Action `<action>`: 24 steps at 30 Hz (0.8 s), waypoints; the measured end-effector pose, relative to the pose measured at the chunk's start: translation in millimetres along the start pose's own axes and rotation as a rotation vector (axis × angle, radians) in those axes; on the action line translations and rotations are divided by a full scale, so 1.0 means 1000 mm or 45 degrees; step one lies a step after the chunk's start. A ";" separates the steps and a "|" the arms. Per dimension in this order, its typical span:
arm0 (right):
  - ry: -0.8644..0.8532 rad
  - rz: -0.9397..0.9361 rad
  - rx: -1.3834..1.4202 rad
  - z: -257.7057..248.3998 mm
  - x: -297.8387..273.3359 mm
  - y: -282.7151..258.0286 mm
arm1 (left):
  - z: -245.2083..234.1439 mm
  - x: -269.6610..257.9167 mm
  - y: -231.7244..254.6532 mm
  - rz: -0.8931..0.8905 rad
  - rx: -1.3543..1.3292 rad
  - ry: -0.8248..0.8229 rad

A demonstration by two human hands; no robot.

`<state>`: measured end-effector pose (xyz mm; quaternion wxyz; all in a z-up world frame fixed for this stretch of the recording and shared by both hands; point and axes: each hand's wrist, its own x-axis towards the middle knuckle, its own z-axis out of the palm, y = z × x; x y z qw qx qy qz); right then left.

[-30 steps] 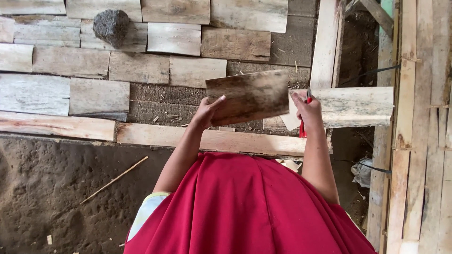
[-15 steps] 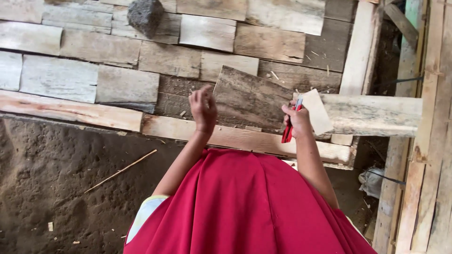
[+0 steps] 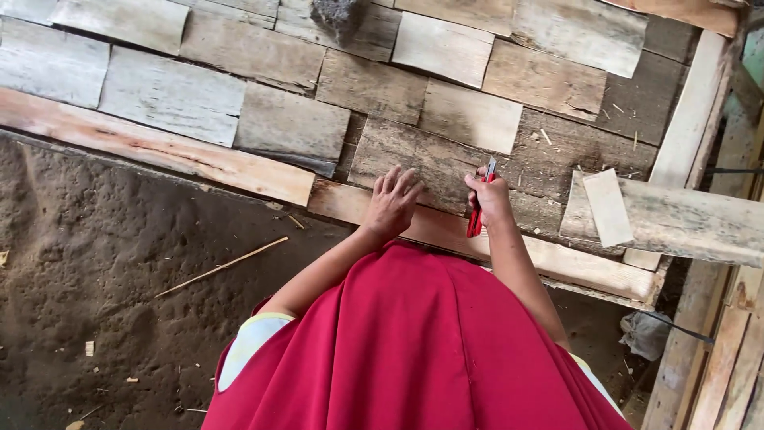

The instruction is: Cutting thin wood pieces with a utility knife and arranging them to cover a floor surface

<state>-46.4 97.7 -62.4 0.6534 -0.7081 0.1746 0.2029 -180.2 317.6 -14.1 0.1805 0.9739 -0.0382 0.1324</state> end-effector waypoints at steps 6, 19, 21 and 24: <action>0.002 -0.018 -0.049 0.022 -0.014 -0.015 | 0.023 -0.013 -0.027 0.005 0.045 -0.174; 0.036 -0.049 -0.171 0.042 -0.014 -0.020 | 0.030 -0.004 -0.056 -0.027 0.021 -0.294; 0.051 -0.080 -0.186 0.044 -0.014 -0.019 | 0.028 -0.003 -0.058 -0.020 0.011 -0.292; 0.092 -0.136 -0.319 0.042 -0.004 -0.010 | 0.028 -0.003 -0.059 -0.028 -0.017 -0.300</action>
